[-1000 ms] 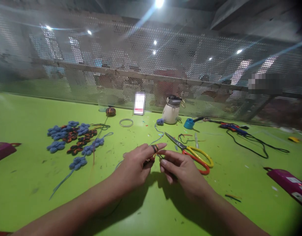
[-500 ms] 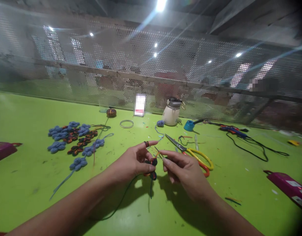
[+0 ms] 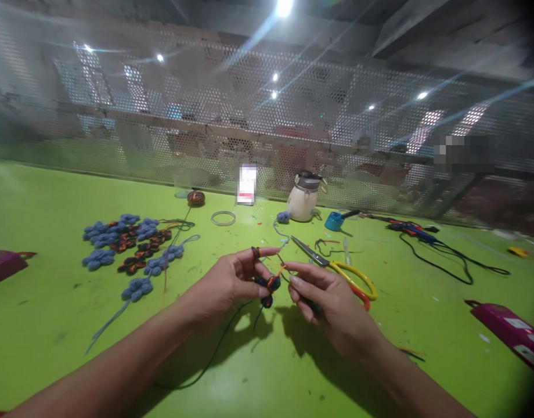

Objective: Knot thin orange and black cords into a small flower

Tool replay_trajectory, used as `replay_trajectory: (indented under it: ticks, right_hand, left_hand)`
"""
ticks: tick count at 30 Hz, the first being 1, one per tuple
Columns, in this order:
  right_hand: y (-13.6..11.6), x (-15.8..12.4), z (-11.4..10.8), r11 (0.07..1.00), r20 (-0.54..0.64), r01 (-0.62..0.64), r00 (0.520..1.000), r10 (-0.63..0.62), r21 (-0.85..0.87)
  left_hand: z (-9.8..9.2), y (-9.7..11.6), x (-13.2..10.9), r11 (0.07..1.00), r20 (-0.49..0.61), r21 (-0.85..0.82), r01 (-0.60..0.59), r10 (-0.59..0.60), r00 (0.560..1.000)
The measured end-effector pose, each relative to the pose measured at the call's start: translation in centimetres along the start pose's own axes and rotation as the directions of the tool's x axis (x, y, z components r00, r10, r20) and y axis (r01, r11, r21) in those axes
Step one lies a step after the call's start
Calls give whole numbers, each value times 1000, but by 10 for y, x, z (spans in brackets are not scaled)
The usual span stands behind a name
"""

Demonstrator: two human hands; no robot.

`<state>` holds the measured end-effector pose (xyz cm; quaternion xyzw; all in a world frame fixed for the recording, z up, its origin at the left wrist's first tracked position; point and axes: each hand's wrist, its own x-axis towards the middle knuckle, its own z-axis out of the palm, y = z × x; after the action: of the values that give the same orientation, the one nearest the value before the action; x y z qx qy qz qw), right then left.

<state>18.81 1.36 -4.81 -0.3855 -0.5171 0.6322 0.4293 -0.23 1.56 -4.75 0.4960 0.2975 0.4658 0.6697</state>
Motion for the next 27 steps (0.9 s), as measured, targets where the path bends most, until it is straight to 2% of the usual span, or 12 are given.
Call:
replay_trajectory:
  ticks: [9,15,22,27]
  right_hand:
    - [1,-3,0,1000,22,-14,1000,14,22]
    - [1,-1,-1,999,5,-24,1000,24,28]
    - [-2,-4,1,999,39,8,999,-10,37]
    - [-4,-5,5,1000,-10,-12,1000,12,-14]
  left_hand:
    - [2,1,-2,999,2,-29,13,-13,1000]
    - [5,8,-2,997,-11,-28,66,-67,998]
    - [2,6,-1,997,12,-46,68,-68,998]
    - [3,3,0,997,19,-1,74,-74,997]
